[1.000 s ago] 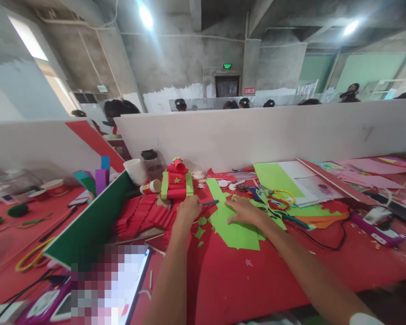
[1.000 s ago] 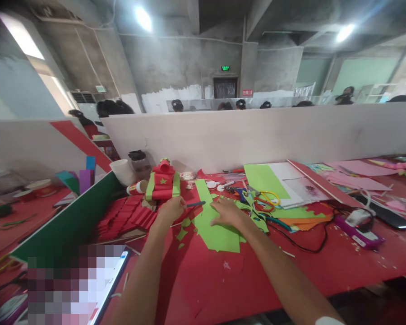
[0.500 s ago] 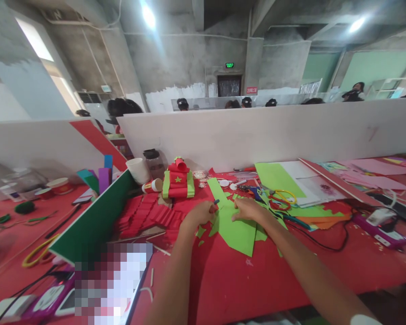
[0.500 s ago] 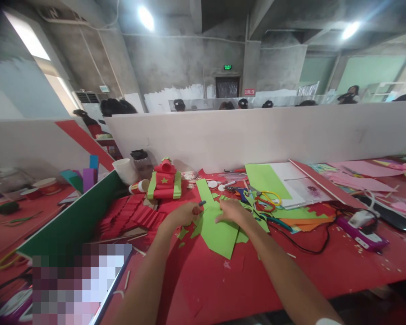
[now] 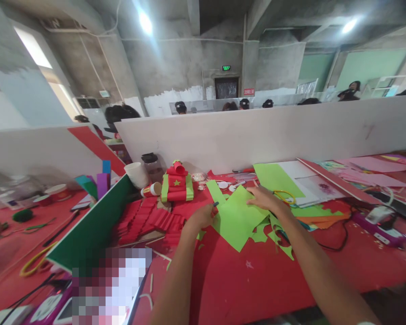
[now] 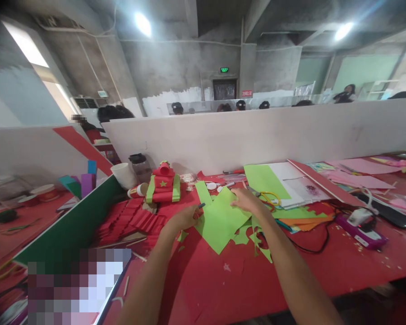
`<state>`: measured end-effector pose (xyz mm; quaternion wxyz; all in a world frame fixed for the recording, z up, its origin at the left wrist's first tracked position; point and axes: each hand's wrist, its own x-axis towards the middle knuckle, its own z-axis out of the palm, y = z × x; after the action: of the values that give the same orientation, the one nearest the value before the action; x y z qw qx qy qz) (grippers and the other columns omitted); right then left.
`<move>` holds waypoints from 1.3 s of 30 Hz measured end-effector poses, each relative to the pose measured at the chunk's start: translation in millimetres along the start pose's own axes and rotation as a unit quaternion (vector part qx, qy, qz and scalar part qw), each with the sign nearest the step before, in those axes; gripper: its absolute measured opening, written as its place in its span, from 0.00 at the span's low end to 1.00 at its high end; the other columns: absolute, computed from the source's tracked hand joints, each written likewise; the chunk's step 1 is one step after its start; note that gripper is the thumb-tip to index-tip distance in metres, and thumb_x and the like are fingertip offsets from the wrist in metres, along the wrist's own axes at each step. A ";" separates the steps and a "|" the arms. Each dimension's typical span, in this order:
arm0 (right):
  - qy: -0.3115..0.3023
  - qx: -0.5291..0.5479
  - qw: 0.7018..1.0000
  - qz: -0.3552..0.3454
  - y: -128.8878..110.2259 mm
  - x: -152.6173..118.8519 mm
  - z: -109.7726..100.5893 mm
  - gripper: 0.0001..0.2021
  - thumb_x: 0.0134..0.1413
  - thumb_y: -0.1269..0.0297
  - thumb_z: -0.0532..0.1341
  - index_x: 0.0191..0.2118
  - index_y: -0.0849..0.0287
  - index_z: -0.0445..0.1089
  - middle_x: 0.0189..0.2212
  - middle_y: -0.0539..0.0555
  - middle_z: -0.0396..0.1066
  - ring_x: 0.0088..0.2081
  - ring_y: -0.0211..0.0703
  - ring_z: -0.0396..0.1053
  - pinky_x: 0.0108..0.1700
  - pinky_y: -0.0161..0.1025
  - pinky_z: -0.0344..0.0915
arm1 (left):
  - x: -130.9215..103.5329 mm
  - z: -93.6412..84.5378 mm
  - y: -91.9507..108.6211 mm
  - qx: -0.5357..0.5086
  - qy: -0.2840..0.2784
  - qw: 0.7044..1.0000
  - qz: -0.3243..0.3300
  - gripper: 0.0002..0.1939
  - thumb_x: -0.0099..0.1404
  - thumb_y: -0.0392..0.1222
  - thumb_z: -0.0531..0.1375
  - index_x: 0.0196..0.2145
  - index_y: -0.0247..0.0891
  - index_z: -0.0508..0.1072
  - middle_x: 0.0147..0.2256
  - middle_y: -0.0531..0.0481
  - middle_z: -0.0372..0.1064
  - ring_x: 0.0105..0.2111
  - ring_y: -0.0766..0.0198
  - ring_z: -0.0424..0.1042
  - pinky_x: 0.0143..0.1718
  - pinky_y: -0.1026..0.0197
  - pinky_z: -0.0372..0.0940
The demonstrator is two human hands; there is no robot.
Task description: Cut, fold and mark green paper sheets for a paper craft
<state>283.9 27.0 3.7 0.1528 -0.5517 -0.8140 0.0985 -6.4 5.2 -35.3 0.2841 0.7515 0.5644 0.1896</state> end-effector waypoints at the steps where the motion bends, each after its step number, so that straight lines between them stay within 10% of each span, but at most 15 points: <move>1: -0.012 0.008 1.000 -0.008 -0.4 -0.6 0.7 0.16 0.47 0.63 0.68 0.44 0.59 0.73 0.43 0.61 0.76 0.44 0.54 0.72 0.40 0.37 0.61 | -0.2 0.3 0.8 0.002 -0.003 1.000 -0.001 0.09 0.43 0.32 0.63 0.24 0.41 0.69 0.20 0.53 0.67 0.22 0.61 0.65 0.24 0.64 0.54; 10: -0.025 0.088 0.995 -0.049 -13.4 1.1 15.4 0.17 0.44 0.64 0.69 0.43 0.57 0.71 0.44 0.56 0.75 0.43 0.50 0.72 0.40 0.37 0.63 | -3.7 -5.8 8.8 -0.032 -0.030 0.997 0.060 0.10 0.48 0.33 0.57 0.17 0.40 0.57 0.17 0.57 0.53 0.21 0.67 0.54 0.25 0.65 0.49; 39: 0.095 0.145 0.985 -0.023 -11.8 6.4 7.4 0.09 0.46 0.59 0.65 0.30 0.59 0.70 0.24 0.49 0.69 0.25 0.39 0.61 0.28 0.34 0.53 | -10.3 -17.3 12.7 -0.166 -0.093 0.982 0.005 0.10 0.52 0.46 0.60 0.23 0.38 0.66 0.21 0.54 0.66 0.23 0.66 0.65 0.27 0.64 0.60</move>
<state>268.8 28.6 1.6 0.3097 -0.5114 -0.7857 0.1591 -10.5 -3.6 -13.5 0.4554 0.7111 0.4921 0.2118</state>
